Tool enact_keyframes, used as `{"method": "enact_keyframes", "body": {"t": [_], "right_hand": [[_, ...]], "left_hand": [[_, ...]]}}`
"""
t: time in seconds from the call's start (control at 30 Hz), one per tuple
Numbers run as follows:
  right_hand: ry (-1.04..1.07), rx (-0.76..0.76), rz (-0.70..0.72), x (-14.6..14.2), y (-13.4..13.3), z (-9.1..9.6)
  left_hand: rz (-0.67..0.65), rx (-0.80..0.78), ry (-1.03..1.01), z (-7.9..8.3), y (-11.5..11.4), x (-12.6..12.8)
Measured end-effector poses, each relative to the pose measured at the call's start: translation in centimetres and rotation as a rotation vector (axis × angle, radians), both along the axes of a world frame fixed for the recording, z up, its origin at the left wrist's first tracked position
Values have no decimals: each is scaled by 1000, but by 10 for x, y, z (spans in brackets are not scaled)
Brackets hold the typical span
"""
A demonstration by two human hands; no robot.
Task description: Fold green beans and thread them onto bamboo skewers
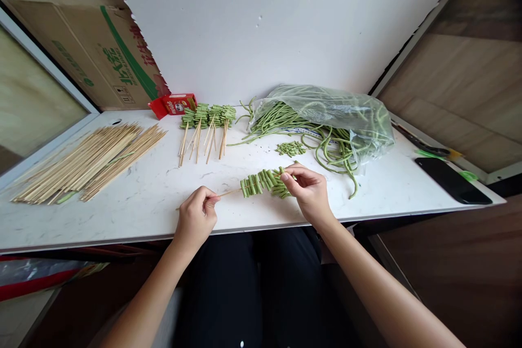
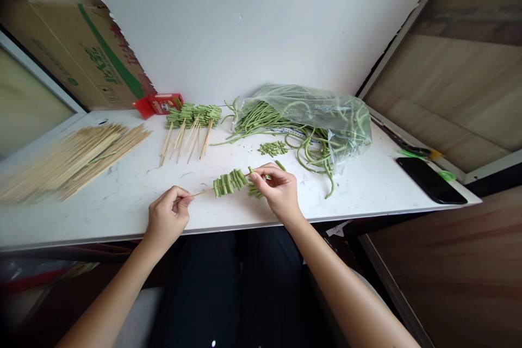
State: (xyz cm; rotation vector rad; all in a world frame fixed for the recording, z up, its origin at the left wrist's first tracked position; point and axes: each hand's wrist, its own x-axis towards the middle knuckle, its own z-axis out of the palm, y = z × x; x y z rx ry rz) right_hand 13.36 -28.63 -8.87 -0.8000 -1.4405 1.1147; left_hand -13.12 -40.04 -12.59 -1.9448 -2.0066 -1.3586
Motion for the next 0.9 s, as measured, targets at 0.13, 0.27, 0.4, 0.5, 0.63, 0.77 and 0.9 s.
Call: {"method": "enact_keyframes", "body": {"t": [0.13, 0.27, 0.4, 0.5, 0.63, 0.77, 0.9], "right_hand": [[-25, -151, -28, -2, -2, 0], [-16, -209, -34, -4, -5, 1], [-11, -165, -21, -3, -5, 2], [-30, -114, -18, -3, -4, 2], [-47, -51, -22, -2, -3, 2], [-52, -123, -36, -3, -5, 2], [-16, -187, -40, -6, -9, 4]], "left_hand": [[22, 16, -16, -1, 0, 1], [35, 28, -11, -1, 1, 1], [15, 13, -4, -1, 0, 1], [7, 5, -5, -1, -1, 0], [11, -10, -14, -1, -1, 0], [19, -12, -8, -2, -1, -1], [28, -10, 1, -4, -1, -1]]}}
